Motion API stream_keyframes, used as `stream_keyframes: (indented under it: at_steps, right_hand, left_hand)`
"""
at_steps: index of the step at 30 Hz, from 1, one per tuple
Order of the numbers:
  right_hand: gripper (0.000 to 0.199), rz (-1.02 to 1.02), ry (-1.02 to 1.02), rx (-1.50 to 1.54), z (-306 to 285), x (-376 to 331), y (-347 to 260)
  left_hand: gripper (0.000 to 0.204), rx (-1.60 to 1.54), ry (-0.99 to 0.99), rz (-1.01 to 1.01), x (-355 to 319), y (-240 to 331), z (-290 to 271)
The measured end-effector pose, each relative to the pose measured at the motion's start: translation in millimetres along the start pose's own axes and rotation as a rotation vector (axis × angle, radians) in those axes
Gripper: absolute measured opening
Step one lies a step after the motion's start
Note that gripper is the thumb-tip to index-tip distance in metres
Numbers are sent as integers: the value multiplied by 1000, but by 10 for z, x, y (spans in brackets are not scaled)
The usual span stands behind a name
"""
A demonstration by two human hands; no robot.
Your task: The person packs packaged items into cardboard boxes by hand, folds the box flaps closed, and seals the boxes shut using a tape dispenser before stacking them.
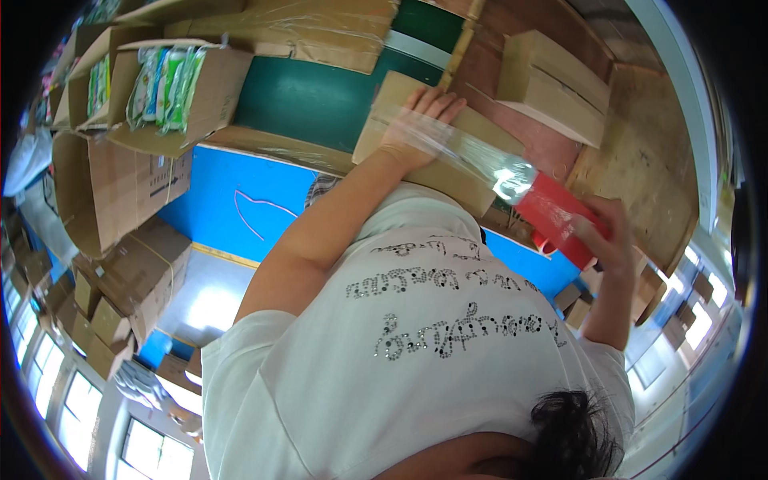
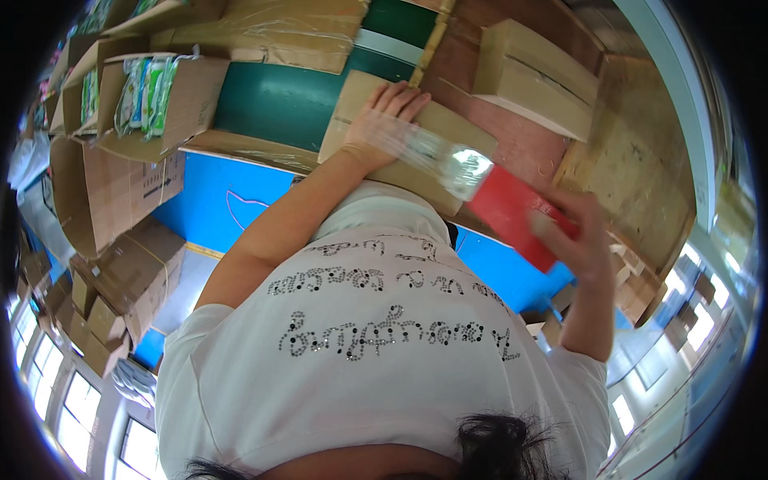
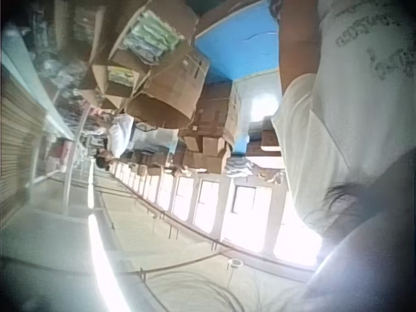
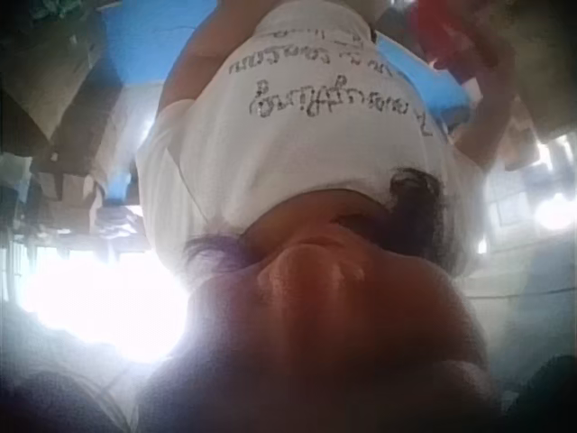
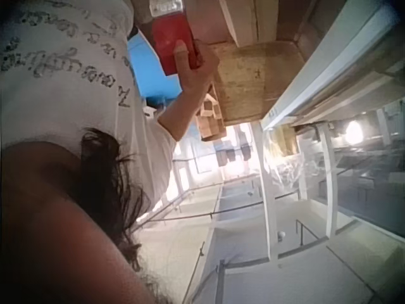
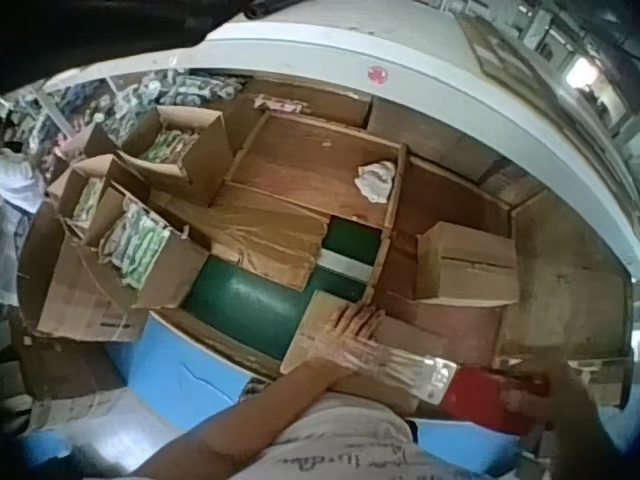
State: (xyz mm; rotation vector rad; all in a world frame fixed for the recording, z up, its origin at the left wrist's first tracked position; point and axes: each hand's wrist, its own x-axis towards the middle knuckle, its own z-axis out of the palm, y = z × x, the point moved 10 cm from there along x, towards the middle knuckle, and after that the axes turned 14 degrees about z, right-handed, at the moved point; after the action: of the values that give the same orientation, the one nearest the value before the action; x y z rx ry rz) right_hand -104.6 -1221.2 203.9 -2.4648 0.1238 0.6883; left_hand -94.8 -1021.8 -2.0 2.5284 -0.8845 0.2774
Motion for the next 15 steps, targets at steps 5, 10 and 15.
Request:
stream_keyframes:
  at_steps: [5, 10, 15]
  right_hand:
    - [28, 218, 284, 330, -1096, -534, 1160]
    - [25, -25, 285, 425, -960, -670, 1088]
    - [27, -143, 240, 209, -689, -552, 936]
  left_hand:
    - [53, 43, 25, 51, 91, 173, -69]
    - [56, 195, 36, 89, 87, 367, -19]
    - [56, 252, -117, 208, -229, 464, 133]
